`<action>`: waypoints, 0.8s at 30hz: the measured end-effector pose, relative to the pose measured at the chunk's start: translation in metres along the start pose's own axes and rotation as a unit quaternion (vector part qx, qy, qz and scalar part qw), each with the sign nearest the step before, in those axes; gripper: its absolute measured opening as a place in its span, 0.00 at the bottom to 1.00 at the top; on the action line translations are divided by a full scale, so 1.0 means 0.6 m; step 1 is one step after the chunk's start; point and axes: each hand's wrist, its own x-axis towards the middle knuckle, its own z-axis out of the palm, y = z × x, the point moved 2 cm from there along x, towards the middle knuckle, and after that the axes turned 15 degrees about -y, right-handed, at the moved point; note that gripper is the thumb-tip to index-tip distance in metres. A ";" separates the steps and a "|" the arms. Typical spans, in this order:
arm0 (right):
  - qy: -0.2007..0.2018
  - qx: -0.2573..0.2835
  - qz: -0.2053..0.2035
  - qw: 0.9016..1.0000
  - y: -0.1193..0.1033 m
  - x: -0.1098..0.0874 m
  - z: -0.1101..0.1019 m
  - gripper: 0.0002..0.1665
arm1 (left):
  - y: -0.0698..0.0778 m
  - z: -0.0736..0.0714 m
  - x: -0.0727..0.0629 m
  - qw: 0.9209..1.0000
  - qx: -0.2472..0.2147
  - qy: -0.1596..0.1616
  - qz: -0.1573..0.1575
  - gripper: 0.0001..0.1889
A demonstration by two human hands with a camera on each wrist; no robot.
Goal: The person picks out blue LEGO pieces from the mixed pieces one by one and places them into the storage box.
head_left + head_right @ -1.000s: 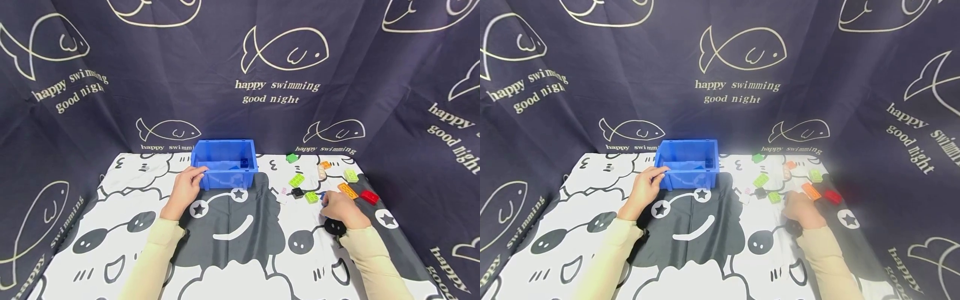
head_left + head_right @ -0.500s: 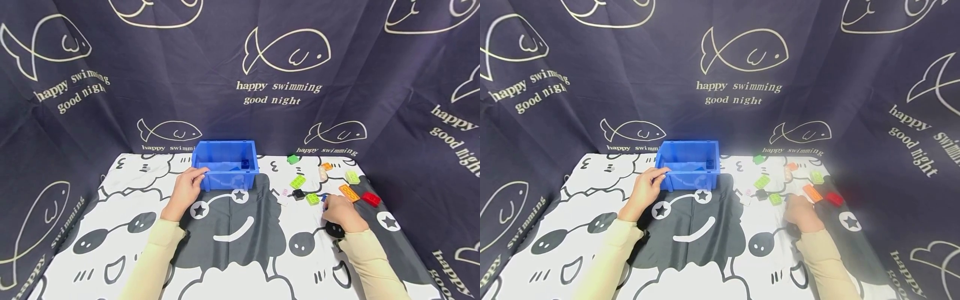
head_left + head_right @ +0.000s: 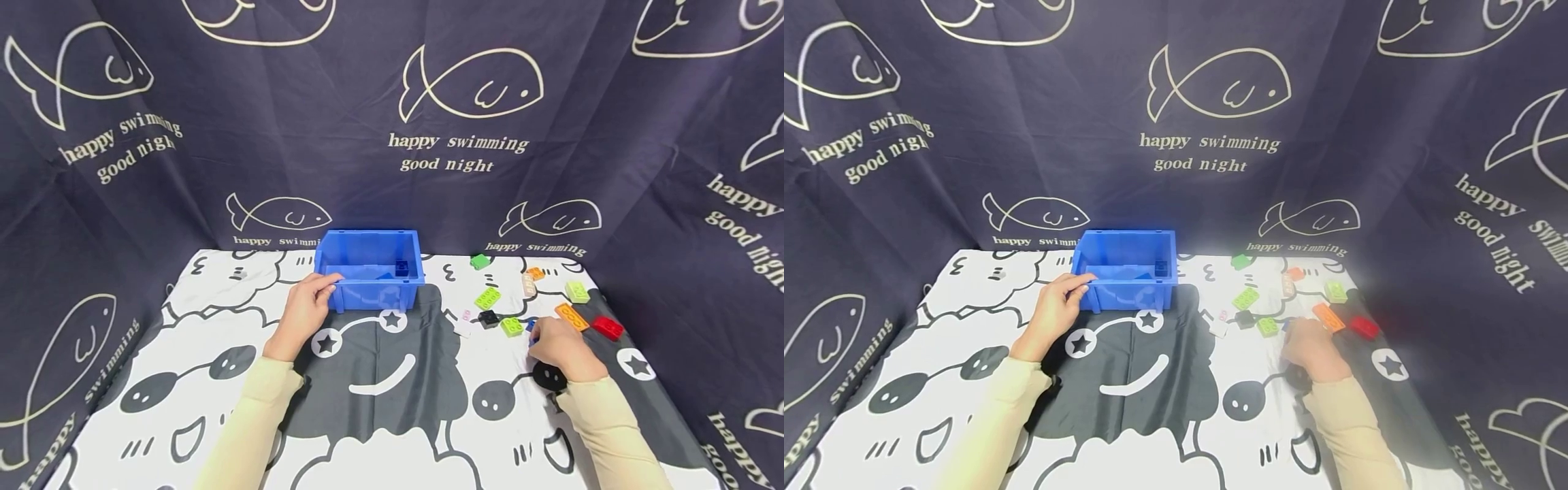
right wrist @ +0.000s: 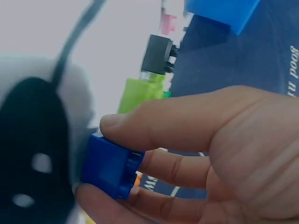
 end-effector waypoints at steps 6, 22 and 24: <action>0.031 0.007 -0.013 0.999 -0.009 -0.017 -0.033 0.09 | 0.003 0.000 0.001 1.000 0.000 0.001 0.000 0.13; 0.085 0.000 -0.030 0.996 -0.036 -0.050 -0.128 0.13 | 0.003 0.004 0.000 1.000 0.006 0.005 0.002 0.13; 0.087 -0.001 -0.037 0.996 -0.043 -0.053 -0.139 0.14 | 0.003 0.003 -0.001 1.000 0.007 0.010 0.006 0.13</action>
